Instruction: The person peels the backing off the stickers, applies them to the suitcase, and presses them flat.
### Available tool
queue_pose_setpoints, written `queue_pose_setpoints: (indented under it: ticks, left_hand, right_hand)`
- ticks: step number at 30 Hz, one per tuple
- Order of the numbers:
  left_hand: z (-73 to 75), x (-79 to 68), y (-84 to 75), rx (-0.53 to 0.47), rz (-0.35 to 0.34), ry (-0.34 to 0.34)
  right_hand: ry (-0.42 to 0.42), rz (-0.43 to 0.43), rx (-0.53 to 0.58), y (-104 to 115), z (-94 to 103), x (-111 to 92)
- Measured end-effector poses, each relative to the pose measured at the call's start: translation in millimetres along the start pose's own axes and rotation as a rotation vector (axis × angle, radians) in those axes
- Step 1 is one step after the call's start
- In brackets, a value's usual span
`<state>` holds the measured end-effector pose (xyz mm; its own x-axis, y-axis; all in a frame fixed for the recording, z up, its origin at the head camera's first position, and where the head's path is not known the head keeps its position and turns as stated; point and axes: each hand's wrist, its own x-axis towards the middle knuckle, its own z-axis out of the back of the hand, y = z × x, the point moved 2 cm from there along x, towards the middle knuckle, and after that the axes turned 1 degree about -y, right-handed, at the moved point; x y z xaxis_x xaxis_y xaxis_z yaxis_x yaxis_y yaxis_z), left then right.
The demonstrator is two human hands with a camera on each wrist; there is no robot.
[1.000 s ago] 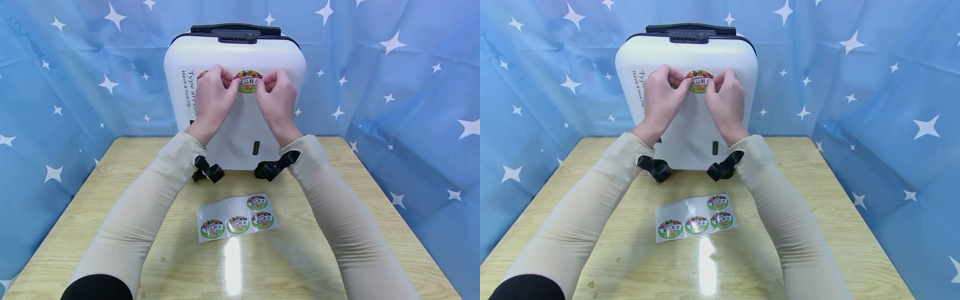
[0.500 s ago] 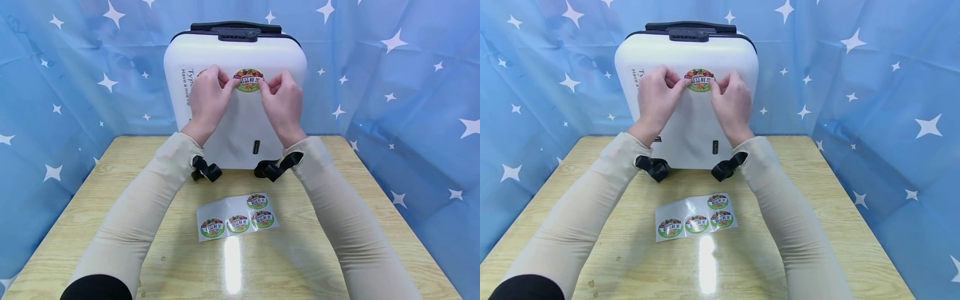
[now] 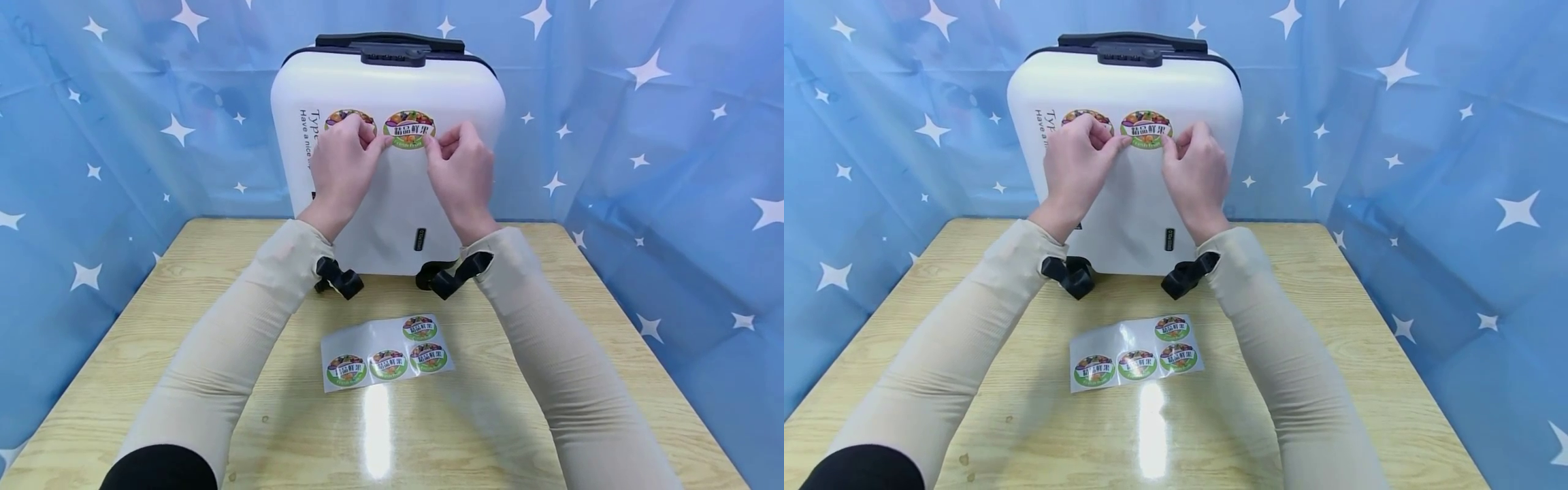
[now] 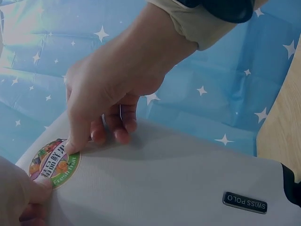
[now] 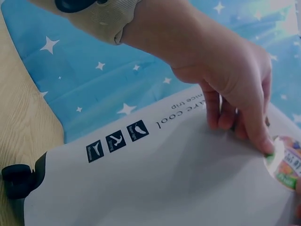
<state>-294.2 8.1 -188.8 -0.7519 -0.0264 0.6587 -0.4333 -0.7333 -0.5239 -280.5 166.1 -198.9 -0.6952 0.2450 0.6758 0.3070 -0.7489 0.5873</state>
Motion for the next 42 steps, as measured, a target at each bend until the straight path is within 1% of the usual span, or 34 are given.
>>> queue_pose_setpoints:
  ticks: [4, 10, 17, 31, 35, 38, 42]
  left_hand:
    - [-2.7, -1.4, 0.0, -0.005, -0.016, 0.007]
    - [-4.9, -0.9, -2.5, 0.019, -0.041, 0.017]
    - [0.4, 3.9, -4.1, 0.029, -0.023, 0.003]
    - [11.1, 8.9, -4.4, 0.058, 0.037, 0.017]
    - [12.7, 9.5, -3.9, 0.046, 0.048, 0.018]
    - [13.7, 9.5, -2.8, 0.042, 0.054, 0.014]
    - [14.4, 9.0, -2.1, 0.036, 0.057, 0.013]
  right_hand:
    - [0.001, 0.014, -0.020, 2, -3.2, -2]
    - [0.006, 0.012, -0.060, 4, -5.2, -2]
    - [-0.013, -0.016, -0.079, 1, 0.7, 3]
    - [-0.010, -0.058, -0.036, -1, 11.5, 10]
    - [-0.031, -0.072, -0.015, -3, 15.4, 12]
    - [-0.030, -0.085, -0.010, -3, 16.9, 13]
    - [-0.017, -0.072, 0.000, 0, 16.9, 12]
